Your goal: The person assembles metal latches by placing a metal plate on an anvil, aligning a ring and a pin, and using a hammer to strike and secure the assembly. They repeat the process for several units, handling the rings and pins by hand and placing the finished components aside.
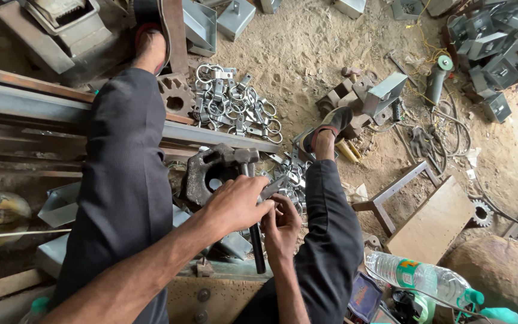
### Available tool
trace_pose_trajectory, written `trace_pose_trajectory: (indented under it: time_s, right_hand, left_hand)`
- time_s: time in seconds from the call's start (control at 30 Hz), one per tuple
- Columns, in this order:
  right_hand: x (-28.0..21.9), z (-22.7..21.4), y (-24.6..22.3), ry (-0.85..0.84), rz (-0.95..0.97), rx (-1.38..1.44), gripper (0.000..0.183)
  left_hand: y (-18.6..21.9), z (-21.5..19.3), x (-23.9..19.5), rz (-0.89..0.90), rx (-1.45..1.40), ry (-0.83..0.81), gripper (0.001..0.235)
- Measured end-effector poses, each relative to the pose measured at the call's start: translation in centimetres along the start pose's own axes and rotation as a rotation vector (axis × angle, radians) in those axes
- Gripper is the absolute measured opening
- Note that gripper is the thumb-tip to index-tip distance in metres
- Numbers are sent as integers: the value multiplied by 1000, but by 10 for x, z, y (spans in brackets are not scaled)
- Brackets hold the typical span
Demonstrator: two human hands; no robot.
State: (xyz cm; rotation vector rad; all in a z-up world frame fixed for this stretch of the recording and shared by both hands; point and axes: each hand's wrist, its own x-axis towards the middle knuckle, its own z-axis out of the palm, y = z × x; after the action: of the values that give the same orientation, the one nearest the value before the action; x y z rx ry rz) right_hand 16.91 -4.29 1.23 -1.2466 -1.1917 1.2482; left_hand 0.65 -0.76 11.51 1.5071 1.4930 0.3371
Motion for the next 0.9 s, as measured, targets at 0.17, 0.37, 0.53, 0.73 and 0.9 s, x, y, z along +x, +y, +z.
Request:
trace_pose_trajectory:
  time_s: [0.17, 0.37, 0.53, 0.73, 0.9]
  right_hand:
    - [-1, 1, -7, -24, 31, 96, 48]
    - [-2, 0, -4, -97, 23, 23, 69]
    - [-3, 3, -9, -71, 38, 6, 67]
    - [-2, 7, -15, -62, 41, -77, 53]
    - [3, 1, -18, 5, 102, -17, 59]
  left_hand:
    - [12, -13, -6, -76, -201, -24, 35]
    - [16, -24, -6, -233, -964, -66, 31]
    - [-3, -16, 3, -89, -1053, -12, 38]
    - [0, -21, 2, -202, -1127, 8, 48]
    - [5, -38, -2, -326, -1351, 159, 44]
